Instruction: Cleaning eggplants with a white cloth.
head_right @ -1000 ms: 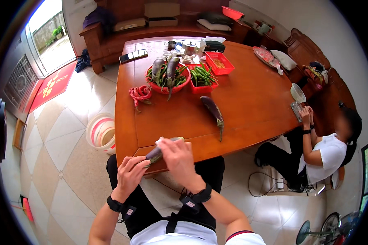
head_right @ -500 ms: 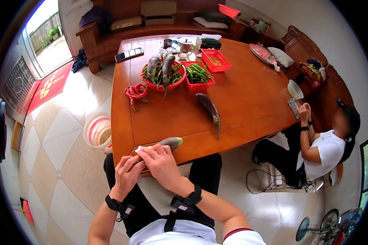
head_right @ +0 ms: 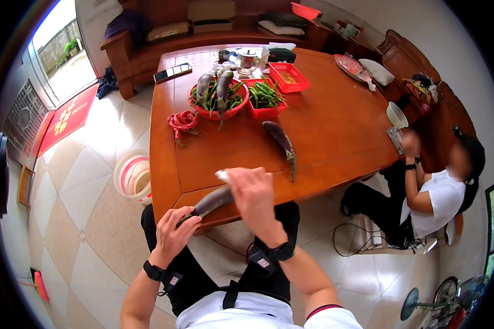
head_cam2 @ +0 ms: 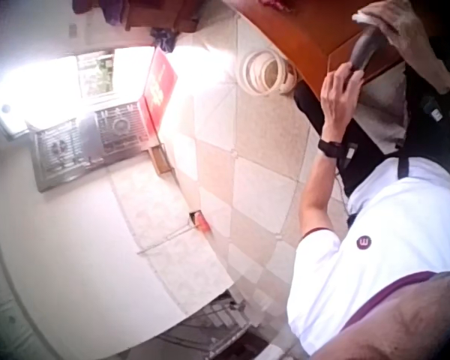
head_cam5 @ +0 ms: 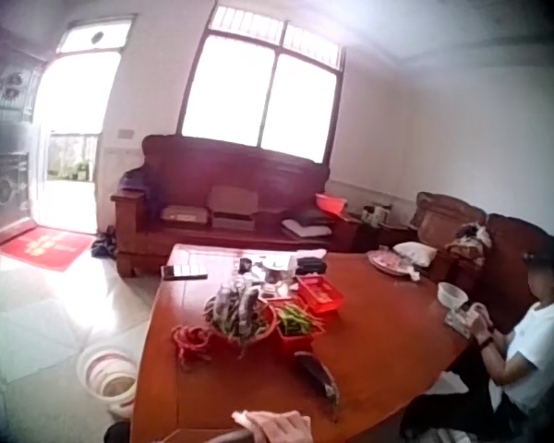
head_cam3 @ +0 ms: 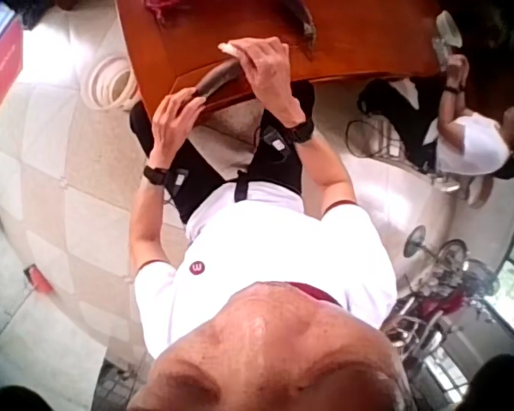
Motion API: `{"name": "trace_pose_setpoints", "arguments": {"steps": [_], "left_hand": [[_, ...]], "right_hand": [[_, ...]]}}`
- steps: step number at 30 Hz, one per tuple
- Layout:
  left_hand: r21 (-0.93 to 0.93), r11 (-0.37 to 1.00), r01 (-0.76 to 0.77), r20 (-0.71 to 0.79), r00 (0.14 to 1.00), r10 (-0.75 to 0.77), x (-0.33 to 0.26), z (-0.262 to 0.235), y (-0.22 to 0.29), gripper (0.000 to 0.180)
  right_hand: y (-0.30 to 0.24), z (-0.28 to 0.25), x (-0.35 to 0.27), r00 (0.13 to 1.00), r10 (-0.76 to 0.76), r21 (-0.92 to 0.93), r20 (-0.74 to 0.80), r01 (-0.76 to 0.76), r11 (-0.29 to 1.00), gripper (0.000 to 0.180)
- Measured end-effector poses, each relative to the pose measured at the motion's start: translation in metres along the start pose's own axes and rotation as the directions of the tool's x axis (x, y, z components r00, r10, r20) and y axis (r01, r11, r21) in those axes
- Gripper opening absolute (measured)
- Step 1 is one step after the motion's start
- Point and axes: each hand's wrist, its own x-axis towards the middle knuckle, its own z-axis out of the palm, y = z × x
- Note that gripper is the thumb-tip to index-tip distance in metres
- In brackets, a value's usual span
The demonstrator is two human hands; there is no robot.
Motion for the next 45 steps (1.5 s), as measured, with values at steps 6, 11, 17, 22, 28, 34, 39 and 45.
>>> {"name": "trace_pose_setpoints", "arguments": {"steps": [6, 11, 17, 22, 28, 34, 39, 45], "left_hand": [[-0.108, 0.985, 0.135, 0.027, 0.991, -0.133, 0.008, -0.004, 0.000, 0.029], [-0.223, 0.935, 0.274, 0.092, 0.961, -0.260, 0.013, -0.008, 0.003, 0.027], [-0.417, 0.746, 0.519, 0.220, 0.854, -0.472, 0.029, -0.020, 0.005, 0.030], [-0.515, 0.639, 0.571, 0.263, 0.815, -0.516, 0.038, -0.027, -0.018, 0.035], [-0.593, 0.487, 0.642, 0.254, 0.722, -0.643, 0.112, -0.052, -0.034, 0.034], [-0.603, 0.574, 0.554, 0.024, 0.732, -0.681, 0.210, -0.025, -0.084, 0.035], [-0.739, 0.433, 0.517, -0.036, 0.612, -0.790, 0.259, 0.034, -0.121, 0.035], [-0.753, 0.291, 0.591, 0.053, 0.494, -0.868, 0.275, 0.073, -0.139, 0.036]], "right_hand": [[-0.026, 0.036, -0.016, 0.975, -0.188, 0.052, 0.114, 0.183, 0.982, 0.027], [0.012, 0.019, -0.007, 1.000, 0.000, 0.041, -0.002, 0.000, 0.999, 0.022], [0.058, 0.016, -0.031, 0.982, 0.180, 0.079, -0.047, -0.176, 0.981, 0.019], [0.059, 0.021, -0.036, 0.986, 0.159, 0.093, -0.047, -0.154, 0.984, 0.019], [0.062, 0.022, -0.038, 0.988, 0.144, 0.056, -0.053, -0.141, 0.988, 0.021], [0.060, 0.021, -0.038, 0.990, 0.126, 0.020, -0.070, -0.125, 0.992, 0.023], [0.058, 0.022, -0.038, 0.991, 0.127, 0.016, -0.046, -0.126, 0.992, 0.023], [0.053, 0.022, -0.039, 0.989, 0.146, 0.043, -0.037, -0.144, 0.989, 0.019]]}}
